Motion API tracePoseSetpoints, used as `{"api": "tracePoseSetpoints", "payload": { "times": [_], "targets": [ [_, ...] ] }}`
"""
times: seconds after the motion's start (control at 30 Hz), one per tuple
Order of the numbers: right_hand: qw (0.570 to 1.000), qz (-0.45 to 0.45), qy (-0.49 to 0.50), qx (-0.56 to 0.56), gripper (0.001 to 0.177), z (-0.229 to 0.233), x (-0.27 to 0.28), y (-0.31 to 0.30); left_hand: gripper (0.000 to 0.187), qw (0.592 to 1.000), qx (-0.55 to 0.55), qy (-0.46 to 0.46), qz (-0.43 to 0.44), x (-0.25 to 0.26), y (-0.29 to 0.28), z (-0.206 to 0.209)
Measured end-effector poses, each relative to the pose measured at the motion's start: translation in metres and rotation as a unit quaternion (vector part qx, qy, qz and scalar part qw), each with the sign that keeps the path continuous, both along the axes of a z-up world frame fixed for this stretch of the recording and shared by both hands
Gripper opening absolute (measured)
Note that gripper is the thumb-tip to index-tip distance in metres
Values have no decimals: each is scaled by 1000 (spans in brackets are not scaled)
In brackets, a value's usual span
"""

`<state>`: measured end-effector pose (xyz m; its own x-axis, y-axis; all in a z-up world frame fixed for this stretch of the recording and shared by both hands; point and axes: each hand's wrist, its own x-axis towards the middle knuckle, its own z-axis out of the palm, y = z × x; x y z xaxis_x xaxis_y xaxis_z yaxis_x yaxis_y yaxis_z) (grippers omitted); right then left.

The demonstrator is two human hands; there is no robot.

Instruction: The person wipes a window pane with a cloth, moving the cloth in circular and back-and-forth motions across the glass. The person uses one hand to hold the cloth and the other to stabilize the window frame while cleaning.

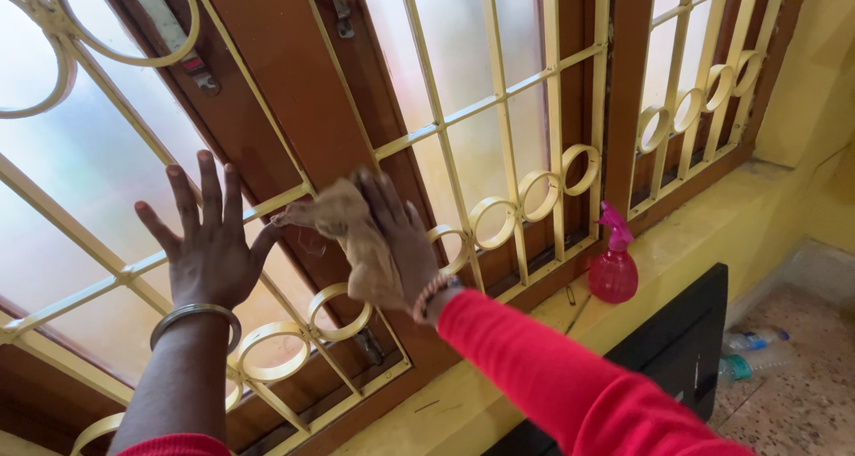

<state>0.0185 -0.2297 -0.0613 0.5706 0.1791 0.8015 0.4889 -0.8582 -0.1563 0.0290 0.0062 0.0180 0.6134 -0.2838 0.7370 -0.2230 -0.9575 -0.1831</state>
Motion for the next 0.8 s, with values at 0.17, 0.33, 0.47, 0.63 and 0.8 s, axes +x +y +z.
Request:
{"api": "tracePoseSetpoints", "payload": {
  "times": [0.17, 0.33, 0.47, 0.63, 0.8],
  "targets": [
    [975, 28, -215, 36, 71, 103, 24, -15, 85, 999, -15, 25, -13, -3, -3, 12],
    [972, 64, -213, -68, 71, 235, 57, -16, 85, 999, -39, 8, -16, -9, -6, 36],
    [964, 68, -228, -115, 71, 245, 81, -6, 85, 998, -50, -2, -28, -15, -9, 48],
    [888, -49, -403, -215, 84, 188, 85, -6, 82, 994, -78, -19, -72, -27, -10, 52],
    [986, 132, -85, -51, 103, 124, 59, -4, 83, 991, -87, -28, -98, -33, -12, 53]
  ]
}}
